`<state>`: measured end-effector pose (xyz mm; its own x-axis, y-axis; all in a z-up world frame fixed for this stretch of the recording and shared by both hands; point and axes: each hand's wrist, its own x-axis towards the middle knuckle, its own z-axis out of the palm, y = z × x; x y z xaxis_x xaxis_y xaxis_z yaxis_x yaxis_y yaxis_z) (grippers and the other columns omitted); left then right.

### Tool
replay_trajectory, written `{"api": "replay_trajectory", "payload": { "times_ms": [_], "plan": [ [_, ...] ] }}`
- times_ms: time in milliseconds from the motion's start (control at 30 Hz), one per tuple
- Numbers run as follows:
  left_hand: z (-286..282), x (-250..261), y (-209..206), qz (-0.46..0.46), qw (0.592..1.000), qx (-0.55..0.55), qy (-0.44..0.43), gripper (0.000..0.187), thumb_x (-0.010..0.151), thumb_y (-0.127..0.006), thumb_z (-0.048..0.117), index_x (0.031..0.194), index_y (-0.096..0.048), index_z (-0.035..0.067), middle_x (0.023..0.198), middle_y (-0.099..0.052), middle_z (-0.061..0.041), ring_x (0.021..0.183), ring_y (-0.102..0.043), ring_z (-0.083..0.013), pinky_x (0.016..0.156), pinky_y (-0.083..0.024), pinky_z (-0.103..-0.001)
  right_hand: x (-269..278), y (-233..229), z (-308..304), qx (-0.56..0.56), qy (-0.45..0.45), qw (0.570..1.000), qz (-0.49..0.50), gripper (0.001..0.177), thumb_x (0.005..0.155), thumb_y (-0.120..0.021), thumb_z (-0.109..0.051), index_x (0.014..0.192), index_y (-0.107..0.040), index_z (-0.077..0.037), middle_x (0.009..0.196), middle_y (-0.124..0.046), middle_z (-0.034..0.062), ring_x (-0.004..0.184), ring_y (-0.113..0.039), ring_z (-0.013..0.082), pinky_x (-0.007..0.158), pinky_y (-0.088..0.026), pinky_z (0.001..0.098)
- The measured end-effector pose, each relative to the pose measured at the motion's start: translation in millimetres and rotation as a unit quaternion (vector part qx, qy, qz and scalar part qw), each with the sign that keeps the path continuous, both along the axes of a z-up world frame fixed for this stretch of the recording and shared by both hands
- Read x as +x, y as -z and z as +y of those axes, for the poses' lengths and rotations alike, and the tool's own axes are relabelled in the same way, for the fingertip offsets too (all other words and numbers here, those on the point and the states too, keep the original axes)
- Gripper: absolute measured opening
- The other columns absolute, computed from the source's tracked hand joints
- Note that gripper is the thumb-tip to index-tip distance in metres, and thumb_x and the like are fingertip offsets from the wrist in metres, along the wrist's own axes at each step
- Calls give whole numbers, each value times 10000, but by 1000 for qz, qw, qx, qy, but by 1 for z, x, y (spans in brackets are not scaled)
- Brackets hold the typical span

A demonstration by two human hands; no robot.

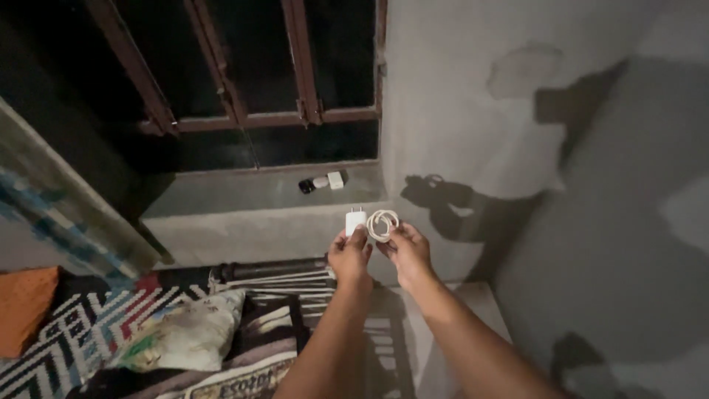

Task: The person unplugs a white charger from a wall socket, coils the cable, and places it on a window sill. The person then picks up a black device from a pink cloth on the floor and manipulates it.

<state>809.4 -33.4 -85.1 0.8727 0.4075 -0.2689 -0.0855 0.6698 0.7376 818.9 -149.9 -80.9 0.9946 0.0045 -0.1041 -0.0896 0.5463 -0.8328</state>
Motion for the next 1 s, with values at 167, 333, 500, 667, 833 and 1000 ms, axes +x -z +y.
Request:
{"api": "replay_trajectory", "payload": {
  "times_ms": [167, 333, 500, 667, 833, 1000],
  "plan": [
    [18, 43, 21, 14, 1000, 0, -24, 325, 874, -758, 123, 1160, -612, 73, 1052, -695, -34, 923, -679, -143, 759, -551, -300, 43, 18, 19, 4, 15, 1000, 15, 318, 971, -608, -92, 1267, -522, -13, 1190, -680, 137, 1039, -713, 257, 904, -617, 426],
    [28, 100, 52, 9, 998, 6, -60, 302, 865, -777, 85, 1112, -607, 43, 1014, -680, -64, 882, -660, -173, 732, -557, -315, 99, 38, 32, -4, 28, 999, 34, 247, 953, -631, -54, 1161, -499, -38, 1153, -641, 123, 995, -701, 257, 867, -633, 420],
    [39, 149, 60, -34, 996, 31, -80, 336, 886, -776, 98, 1145, -575, 24, 1020, -660, -91, 871, -654, -176, 725, -565, -315, 159, 53, 45, -13, 2, 998, 67, 195, 949, -633, -47, 1076, -486, -66, 1109, -626, 151, 922, -685, 262, 831, -637, 418],
    [45, 179, 58, 6, 991, 10, -131, 442, 888, -750, 62, 1237, -480, 85, 1033, -636, -119, 869, -665, -195, 707, -569, -327, 205, 72, 56, -24, -24, 998, 49, 199, 955, -620, -35, 1084, -472, -63, 1103, -608, 126, 948, -693, 250, 823, -652, 406],
    [57, 205, 52, 21, 992, 54, -114, 393, 893, -725, 49, 1216, -503, 78, 1055, -657, -100, 853, -669, -209, 652, -552, -327, 238, 82, 67, -72, -28, 996, 52, 125, 976, -614, -45, 1064, -532, -10, 1092, -636, 153, 950, -703, 264, 821, -647, 397],
    [60, 244, 72, 38, 990, 117, -64, 293, 896, -702, 33, 1164, -590, 68, 1083, -656, -66, 867, -676, -186, 651, -556, -306, 268, 110, 62, -119, 16, 990, 74, 63, 971, -584, -28, 1014, -537, -29, 1065, -602, 119, 939, -694, 255, 815, -637, 390]
  ]
}}
